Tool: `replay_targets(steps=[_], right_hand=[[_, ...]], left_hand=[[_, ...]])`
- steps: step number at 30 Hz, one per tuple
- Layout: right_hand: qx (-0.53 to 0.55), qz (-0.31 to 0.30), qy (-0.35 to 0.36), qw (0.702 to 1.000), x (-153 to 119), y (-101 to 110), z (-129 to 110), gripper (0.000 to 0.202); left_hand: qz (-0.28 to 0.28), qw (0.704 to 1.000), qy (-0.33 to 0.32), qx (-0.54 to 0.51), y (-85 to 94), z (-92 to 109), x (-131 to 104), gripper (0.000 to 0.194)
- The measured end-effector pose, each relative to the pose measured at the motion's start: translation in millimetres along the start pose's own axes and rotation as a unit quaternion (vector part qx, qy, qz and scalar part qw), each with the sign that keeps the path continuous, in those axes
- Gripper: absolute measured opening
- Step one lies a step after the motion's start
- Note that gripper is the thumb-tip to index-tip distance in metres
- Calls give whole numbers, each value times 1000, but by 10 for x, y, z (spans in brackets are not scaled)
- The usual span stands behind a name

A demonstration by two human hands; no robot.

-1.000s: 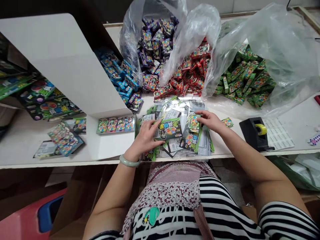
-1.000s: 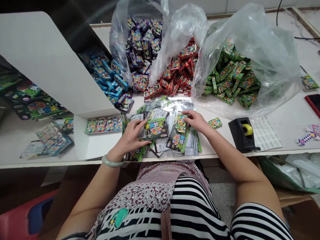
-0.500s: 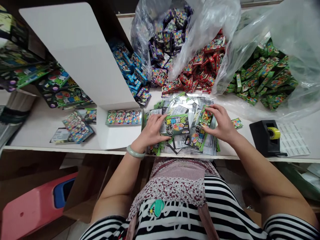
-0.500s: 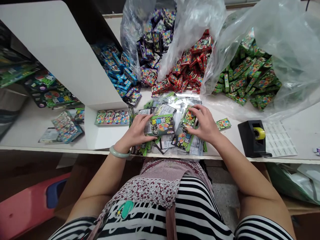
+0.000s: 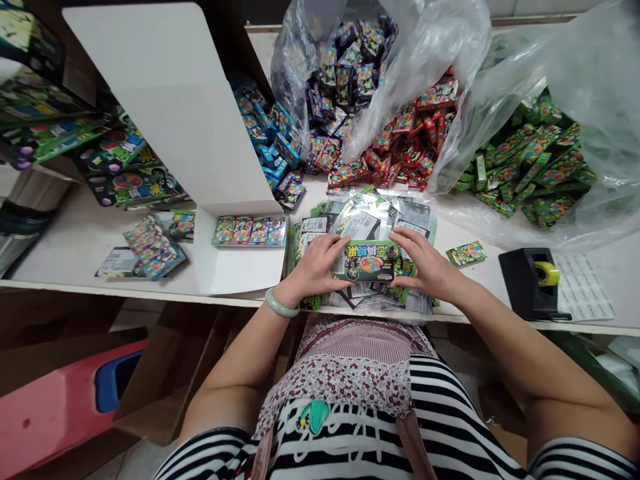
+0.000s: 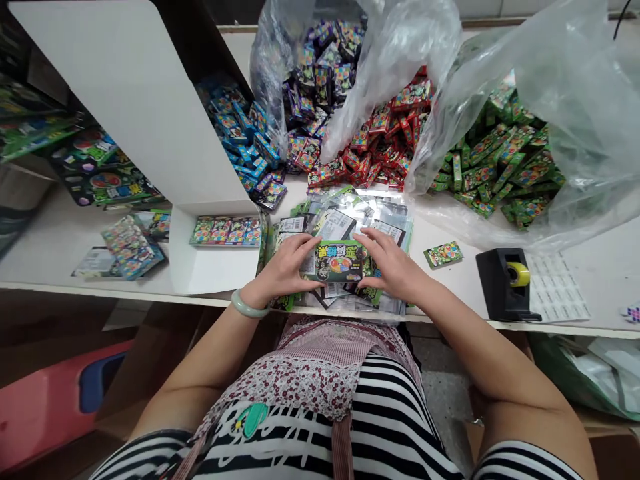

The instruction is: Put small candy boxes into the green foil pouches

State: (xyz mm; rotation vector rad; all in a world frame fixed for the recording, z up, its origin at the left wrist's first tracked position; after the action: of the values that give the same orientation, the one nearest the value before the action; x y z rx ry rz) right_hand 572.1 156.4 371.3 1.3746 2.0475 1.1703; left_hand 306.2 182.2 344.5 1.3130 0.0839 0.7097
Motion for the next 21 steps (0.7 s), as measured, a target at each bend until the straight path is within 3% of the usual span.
replay_targets(steps=[2,5,8,11,14,21], right_hand=[[20,34,-37,999,23,0,0,89],[11,82,-69,994,48,43,-65,64],[28,66,-64,995,121,107,-140,50],[77,22,-73,994,257,167,-146,48],[120,34,-111,986,395,181,-116,45],[268,42,-200,942,454,-95,-62,54]], left_hand=[[14,1000,16,4,11,6,-8,98],[31,999,44,7,48,-8,-32,97],[42,997,62,-7,70,-37,-64,98],[59,996,67,-16,71,-67,-93,99],[67,996,63,2,54,-85,-108,101],[63,996,62,28,4,-120,-135,99]])
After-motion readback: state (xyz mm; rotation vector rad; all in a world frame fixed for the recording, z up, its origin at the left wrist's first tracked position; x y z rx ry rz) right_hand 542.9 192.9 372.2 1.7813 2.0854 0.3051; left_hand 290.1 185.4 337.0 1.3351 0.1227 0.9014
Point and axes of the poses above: each hand's wrist, its own x-axis towards the middle knuckle, its own y-axis out of the back of the hand, z = x × y, the point moved 4 cm from there along x, towards the middle knuckle, and after that the axes turned 12 degrees about -y, right-handed, at the moved point
